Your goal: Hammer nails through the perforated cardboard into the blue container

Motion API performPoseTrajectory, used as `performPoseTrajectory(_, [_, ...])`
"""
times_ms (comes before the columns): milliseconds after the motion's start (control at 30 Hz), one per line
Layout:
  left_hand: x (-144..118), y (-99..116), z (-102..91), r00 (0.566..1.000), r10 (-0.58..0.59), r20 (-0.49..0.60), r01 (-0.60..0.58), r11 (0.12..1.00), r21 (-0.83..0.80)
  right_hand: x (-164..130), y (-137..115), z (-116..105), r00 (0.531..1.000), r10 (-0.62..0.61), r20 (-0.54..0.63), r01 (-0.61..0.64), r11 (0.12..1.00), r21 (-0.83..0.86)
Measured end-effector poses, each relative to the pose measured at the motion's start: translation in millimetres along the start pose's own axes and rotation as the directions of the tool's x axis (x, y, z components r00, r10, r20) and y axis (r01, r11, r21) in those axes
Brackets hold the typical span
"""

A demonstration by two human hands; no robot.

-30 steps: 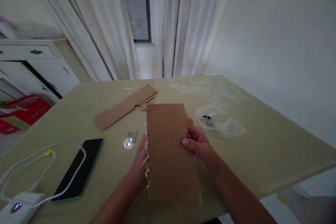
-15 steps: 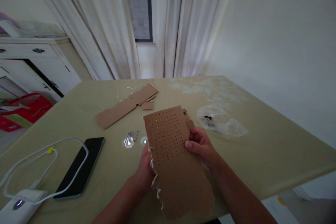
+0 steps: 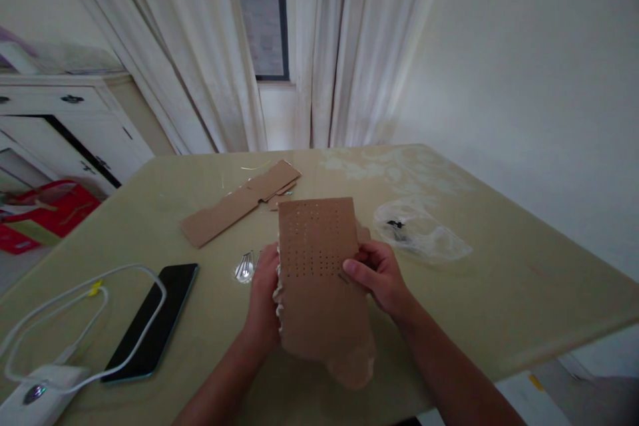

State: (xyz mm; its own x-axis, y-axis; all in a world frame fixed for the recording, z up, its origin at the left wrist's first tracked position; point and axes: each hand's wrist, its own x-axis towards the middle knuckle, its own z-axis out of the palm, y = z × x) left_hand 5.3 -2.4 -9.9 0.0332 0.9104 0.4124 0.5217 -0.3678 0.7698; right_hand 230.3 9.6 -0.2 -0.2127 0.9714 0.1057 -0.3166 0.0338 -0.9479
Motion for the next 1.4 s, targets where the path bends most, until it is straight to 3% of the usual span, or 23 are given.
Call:
performPoseTrajectory(133, [11.4, 2.7, -17.3, 0.956, -0.046, -0.29, 0.005, 0.99, -0.14, 2.5, -5.8, 5.5, 0.999, -0.019, -0.05, 0.021, 0.999, 0.042])
performPoseTrajectory(200, [12.0, 7.2, -21.7, 0.922, 0.083, -0.378, -0.116, 0.991, -0.066, 3.3, -6.6, 7.1, 0.998, -0.029, -0.053, 0.03, 0.999, 0.023])
performPoseTrajectory(300, [6.3, 17.0, -24.3, 0.862, 0.414, -0.293, -0.397, 0.91, 0.117, 3.1, -4.2, 6.5, 0.998, -0.06, -0.033, 0.058, 0.996, -0.07])
performPoseTrajectory(367, [1.6, 23.8, -22.9, 0.826, 0.534, -0.179, -0.511, 0.845, 0.159, 2.5, -1.7, 5.1, 0.994, -0.104, -0.03, 0.097, 0.979, -0.178])
performPoseTrajectory(433, [-1.4, 28.5, -19.3, 0.818, 0.564, -0.113, -0.546, 0.823, 0.157, 2.2, -0.2, 4.1, 0.987, -0.162, -0.019, 0.149, 0.943, -0.299])
performPoseTrajectory(533, [-2.1, 29.9, -13.9, 0.821, 0.564, -0.094, -0.553, 0.825, 0.116, 2.6, -1.8, 5.1, 0.972, -0.23, 0.044, 0.226, 0.868, -0.442])
performPoseTrajectory(667, [-3.7, 27.3, -15.1, 0.785, 0.602, -0.143, -0.605, 0.796, 0.03, 2.5, -6.8, 9.3, 0.959, -0.266, 0.094, 0.278, 0.832, -0.48])
performPoseTrajectory(833, [-11.1, 27.5, -24.5, 0.769, 0.619, -0.162, -0.637, 0.765, -0.099, 1.1, -3.8, 10.7, 0.949, -0.309, 0.065, 0.296, 0.795, -0.529])
performPoseTrajectory(867, [-10.9, 26.8, -25.6, 0.775, 0.603, -0.189, -0.627, 0.771, -0.113, 1.3, -2.7, 10.4, 0.955, -0.294, 0.051, 0.278, 0.814, -0.51])
performPoseTrajectory(933, [-6.4, 23.0, -26.4, 0.828, 0.484, -0.282, -0.531, 0.839, -0.12, 2.6, -2.2, 9.3, 0.976, -0.218, 0.007, 0.203, 0.896, -0.396])
performPoseTrajectory(1000, [3.5, 15.2, -26.2, 0.896, 0.218, -0.387, -0.293, 0.945, -0.146, 5.6, -5.0, 7.2, 0.991, -0.119, -0.057, 0.105, 0.975, -0.196])
performPoseTrajectory(1033, [9.7, 9.8, -26.0, 0.905, 0.061, -0.421, -0.153, 0.97, -0.189, 7.9, -7.6, 5.6, 0.993, -0.077, -0.093, 0.069, 0.994, -0.089])
performPoseTrajectory(1100, [22.2, -2.5, -25.5, 0.902, -0.19, -0.389, 0.069, 0.95, -0.304, 13.8, -13.6, 1.7, 0.985, -0.027, -0.172, 0.043, 0.995, 0.087])
performPoseTrajectory(1167, [31.4, -14.0, -23.9, 0.873, -0.341, -0.347, 0.188, 0.894, -0.406, 20.6, -18.3, -2.5, 0.972, 0.003, -0.233, 0.039, 0.983, 0.178])
performPoseTrajectory(1267, [34.4, -24.2, -16.7, 0.874, -0.421, -0.241, 0.266, 0.832, -0.488, 28.6, -18.6, -7.6, 0.969, 0.053, -0.241, -0.005, 0.98, 0.198])
performPoseTrajectory(1400, [25.3, -24.2, -1.0, 0.905, -0.418, -0.08, 0.321, 0.793, -0.517, 30.4, -9.8, -11.6, 0.973, 0.182, -0.141, -0.166, 0.979, 0.119])
